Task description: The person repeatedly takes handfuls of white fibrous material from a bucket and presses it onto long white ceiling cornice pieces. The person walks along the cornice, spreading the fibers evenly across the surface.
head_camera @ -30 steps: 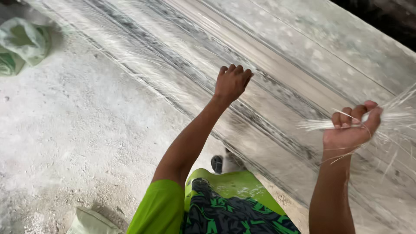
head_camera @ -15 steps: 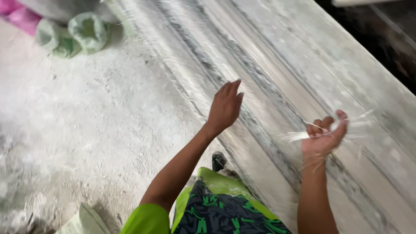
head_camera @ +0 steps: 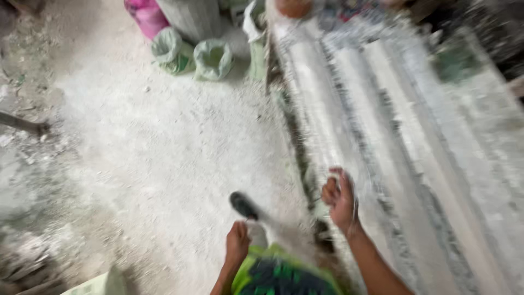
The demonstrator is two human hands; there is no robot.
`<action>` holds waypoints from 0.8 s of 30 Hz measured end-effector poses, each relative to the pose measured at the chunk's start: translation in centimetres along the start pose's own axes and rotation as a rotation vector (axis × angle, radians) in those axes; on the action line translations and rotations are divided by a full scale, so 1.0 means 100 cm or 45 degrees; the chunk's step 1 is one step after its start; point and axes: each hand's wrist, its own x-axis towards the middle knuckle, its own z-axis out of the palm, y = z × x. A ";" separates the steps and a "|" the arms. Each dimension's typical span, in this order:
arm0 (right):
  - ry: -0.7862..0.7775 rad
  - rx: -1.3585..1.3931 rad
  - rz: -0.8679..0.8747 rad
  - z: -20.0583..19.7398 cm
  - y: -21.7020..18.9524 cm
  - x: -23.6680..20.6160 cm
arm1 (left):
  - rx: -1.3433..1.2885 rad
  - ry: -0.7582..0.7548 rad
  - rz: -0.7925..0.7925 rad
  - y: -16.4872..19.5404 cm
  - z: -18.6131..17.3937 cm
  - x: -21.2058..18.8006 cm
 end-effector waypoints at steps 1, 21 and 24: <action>-0.015 -0.046 0.051 0.021 0.012 0.024 | 0.016 -0.038 -0.035 0.015 -0.014 0.024; -0.178 -0.249 0.352 0.305 0.168 0.557 | 0.073 0.352 0.366 0.220 -0.244 0.648; -0.236 -0.174 0.371 0.356 0.175 0.671 | 0.055 0.537 0.812 0.227 -0.292 0.722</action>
